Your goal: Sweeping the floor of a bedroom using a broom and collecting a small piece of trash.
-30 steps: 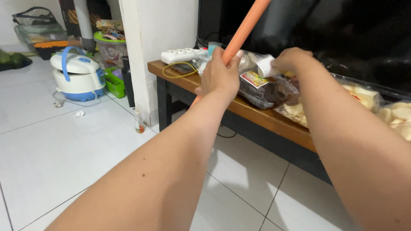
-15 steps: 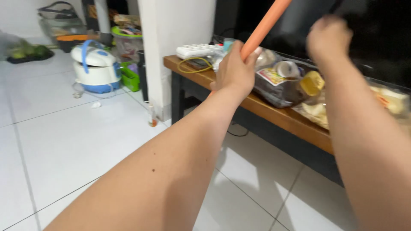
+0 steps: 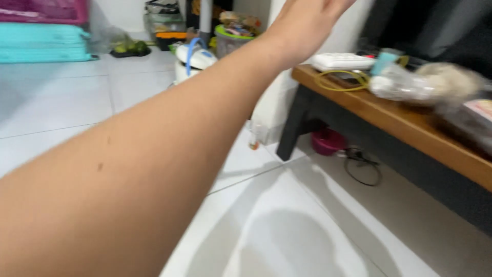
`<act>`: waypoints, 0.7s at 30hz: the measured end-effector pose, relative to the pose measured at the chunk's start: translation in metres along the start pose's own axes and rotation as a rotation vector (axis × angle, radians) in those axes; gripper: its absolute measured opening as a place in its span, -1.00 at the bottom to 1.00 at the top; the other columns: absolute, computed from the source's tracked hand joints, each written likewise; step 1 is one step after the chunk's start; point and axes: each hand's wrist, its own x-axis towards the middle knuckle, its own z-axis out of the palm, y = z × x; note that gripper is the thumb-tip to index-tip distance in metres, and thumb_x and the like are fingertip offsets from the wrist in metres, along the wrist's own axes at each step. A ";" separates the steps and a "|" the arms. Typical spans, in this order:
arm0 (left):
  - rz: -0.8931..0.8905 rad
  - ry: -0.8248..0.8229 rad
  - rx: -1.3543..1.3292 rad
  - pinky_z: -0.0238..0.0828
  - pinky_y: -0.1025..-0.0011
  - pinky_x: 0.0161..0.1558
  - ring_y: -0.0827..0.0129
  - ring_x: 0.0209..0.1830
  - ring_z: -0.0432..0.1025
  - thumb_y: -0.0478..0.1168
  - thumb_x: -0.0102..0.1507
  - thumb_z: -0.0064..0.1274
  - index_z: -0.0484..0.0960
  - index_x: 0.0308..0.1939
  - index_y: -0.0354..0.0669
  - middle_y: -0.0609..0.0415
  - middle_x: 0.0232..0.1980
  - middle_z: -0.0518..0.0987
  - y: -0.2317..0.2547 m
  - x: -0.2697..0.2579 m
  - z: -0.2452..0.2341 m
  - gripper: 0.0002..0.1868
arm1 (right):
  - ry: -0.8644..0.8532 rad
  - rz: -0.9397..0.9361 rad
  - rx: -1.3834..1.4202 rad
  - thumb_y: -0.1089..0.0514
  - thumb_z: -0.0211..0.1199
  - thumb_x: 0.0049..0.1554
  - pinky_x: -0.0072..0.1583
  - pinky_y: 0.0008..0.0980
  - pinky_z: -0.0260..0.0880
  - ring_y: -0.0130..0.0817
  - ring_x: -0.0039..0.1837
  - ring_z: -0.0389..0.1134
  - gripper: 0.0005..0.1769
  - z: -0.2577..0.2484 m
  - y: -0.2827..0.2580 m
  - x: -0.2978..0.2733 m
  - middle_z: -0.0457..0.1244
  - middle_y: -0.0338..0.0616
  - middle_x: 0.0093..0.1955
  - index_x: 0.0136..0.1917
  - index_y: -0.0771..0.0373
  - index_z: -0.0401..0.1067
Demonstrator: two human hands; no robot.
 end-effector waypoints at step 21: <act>-0.934 -0.776 0.295 0.33 0.00 0.36 0.01 0.36 0.32 -0.52 0.22 -0.06 0.53 0.15 0.01 -0.07 0.23 0.48 0.072 -0.149 -0.062 -0.53 | -1.242 0.026 0.306 -0.13 0.01 0.32 -0.29 -0.30 0.27 -0.35 -0.36 0.28 -0.47 -0.035 -0.051 -0.075 0.34 -0.04 -0.21 0.55 -0.33 0.32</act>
